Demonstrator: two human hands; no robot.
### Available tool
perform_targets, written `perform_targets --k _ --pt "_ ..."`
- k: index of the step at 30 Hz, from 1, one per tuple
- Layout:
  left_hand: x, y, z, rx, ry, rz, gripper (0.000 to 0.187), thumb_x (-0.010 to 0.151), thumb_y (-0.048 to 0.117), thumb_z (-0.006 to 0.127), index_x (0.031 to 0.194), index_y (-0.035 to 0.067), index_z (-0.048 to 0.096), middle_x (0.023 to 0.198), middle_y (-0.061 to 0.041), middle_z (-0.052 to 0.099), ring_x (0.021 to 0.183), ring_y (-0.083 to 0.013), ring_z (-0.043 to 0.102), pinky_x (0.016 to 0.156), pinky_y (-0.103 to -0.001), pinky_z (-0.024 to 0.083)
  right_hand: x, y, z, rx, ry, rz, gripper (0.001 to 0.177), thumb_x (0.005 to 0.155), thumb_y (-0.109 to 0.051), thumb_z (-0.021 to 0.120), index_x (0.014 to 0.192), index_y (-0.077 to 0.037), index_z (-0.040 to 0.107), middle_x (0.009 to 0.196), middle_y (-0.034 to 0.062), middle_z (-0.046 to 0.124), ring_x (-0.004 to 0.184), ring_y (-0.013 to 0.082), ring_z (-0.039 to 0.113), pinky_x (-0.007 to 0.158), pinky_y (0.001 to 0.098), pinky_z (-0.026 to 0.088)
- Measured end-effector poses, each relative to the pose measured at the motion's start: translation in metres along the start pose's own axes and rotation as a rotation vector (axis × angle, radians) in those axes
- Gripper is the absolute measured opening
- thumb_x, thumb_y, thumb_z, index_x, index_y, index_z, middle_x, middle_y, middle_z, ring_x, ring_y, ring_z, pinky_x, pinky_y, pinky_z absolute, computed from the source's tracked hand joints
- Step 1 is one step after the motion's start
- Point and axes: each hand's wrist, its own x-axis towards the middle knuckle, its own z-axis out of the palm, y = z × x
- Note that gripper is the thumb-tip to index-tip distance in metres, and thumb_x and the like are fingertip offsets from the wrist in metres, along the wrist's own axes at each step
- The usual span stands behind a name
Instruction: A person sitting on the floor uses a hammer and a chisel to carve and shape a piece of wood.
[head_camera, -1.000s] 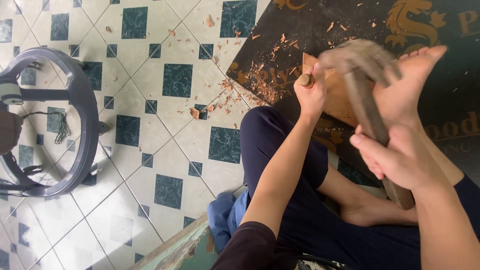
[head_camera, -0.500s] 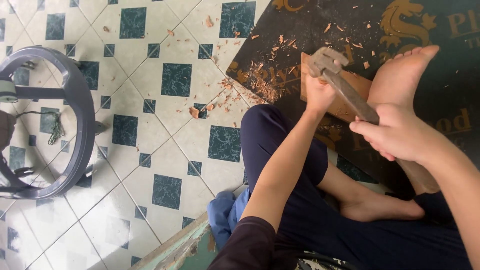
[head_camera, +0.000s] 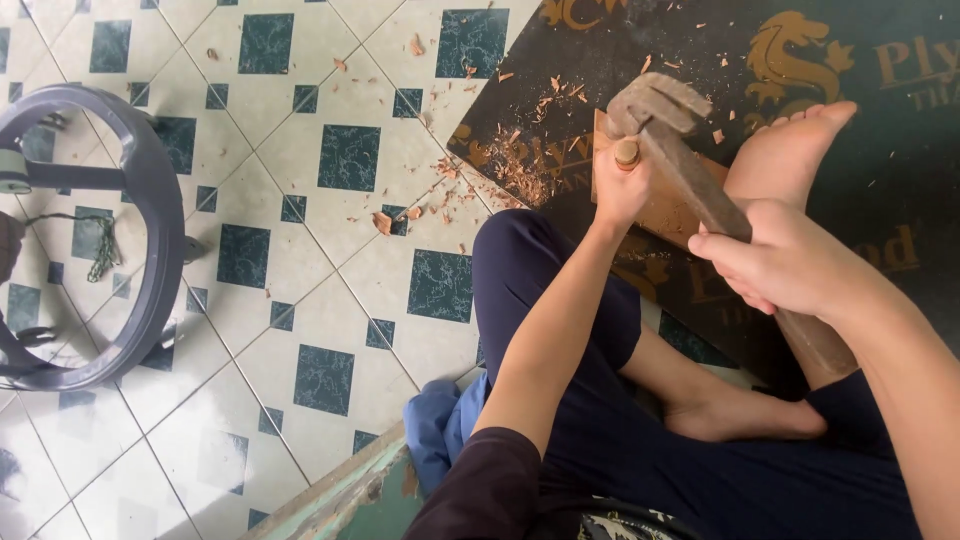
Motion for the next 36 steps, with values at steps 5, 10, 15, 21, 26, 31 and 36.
perform_targets --k 5,10,15,21,26,31,36 --pt "-0.002 0.007 0.002 0.007 -0.021 0.019 0.032 0.082 0.009 0.053 0.062 0.022 0.032 0.058 0.009 0.033 0.059 -0.0052 0.026 0.054 -0.028 0.025 -0.004 0.001 -0.003 -0.029 0.044 0.018 0.051 0.104 -0.017 0.055 0.057 0.004 0.048 0.038 0.0198 0.05 0.034 0.0282 0.046 0.05 0.0391 0.044" --pt "-0.007 0.037 0.0 0.046 -0.041 -0.085 0.047 0.097 0.04 0.049 0.063 0.02 0.024 0.058 0.009 0.028 0.057 -0.0057 0.024 0.052 -0.029 0.021 -0.009 0.02 0.009 0.309 -0.003 -0.267 0.03 0.103 -0.005 0.05 0.073 0.0 0.05 0.044 0.0071 0.036 0.031 0.0211 0.038 0.033 0.0327 0.034" --pt "-0.005 -0.055 0.003 0.244 0.006 0.019 0.035 0.091 0.039 0.06 0.068 0.014 0.052 0.058 0.001 0.05 0.058 -0.0087 0.045 0.053 -0.037 0.04 -0.015 0.0 0.014 0.021 0.069 -0.091 0.075 0.102 -0.018 0.056 0.032 0.002 0.04 0.027 0.0158 0.042 0.027 0.0296 0.051 0.071 0.0362 0.058" --pt "0.003 0.039 -0.006 -0.054 -0.071 -0.076 0.045 0.096 0.043 0.053 0.061 0.023 0.033 0.059 0.011 0.032 0.056 -0.0045 0.029 0.051 -0.027 0.024 -0.021 0.029 0.012 0.074 0.201 -0.03 0.053 0.1 -0.019 0.061 0.054 -0.001 0.043 0.038 0.0176 0.05 0.037 0.0266 0.047 0.051 0.0383 0.039" --pt "0.014 0.045 -0.018 -0.148 0.201 -0.257 0.04 0.091 0.028 0.054 0.059 0.023 0.031 0.054 0.01 0.035 0.053 -0.0023 0.031 0.048 -0.028 0.025 -0.006 0.112 0.017 0.462 0.375 -0.136 0.028 0.109 -0.011 0.053 0.085 -0.005 0.04 0.055 0.0072 0.035 0.041 0.0194 0.035 0.041 0.0335 0.031" --pt "-0.005 0.041 0.004 -0.1 -0.035 -0.106 0.044 0.095 0.036 0.053 0.063 0.025 0.025 0.059 0.014 0.03 0.056 0.0 0.026 0.049 -0.023 0.021 0.015 0.224 0.019 0.644 0.528 -0.086 0.028 0.112 -0.016 0.051 0.091 -0.013 0.033 0.058 0.0 0.023 0.042 0.0099 0.024 0.035 0.0275 0.023" --pt "0.004 0.041 0.01 0.085 -0.211 0.278 0.027 0.088 0.012 0.038 0.066 0.02 0.026 0.062 0.007 0.026 0.061 -0.0082 0.022 0.054 -0.029 0.022 0.019 0.301 0.03 0.748 0.645 0.048 0.022 0.118 -0.016 0.044 0.1 -0.017 0.031 0.06 -0.0019 0.02 0.044 0.0077 0.024 0.038 0.0264 0.022"
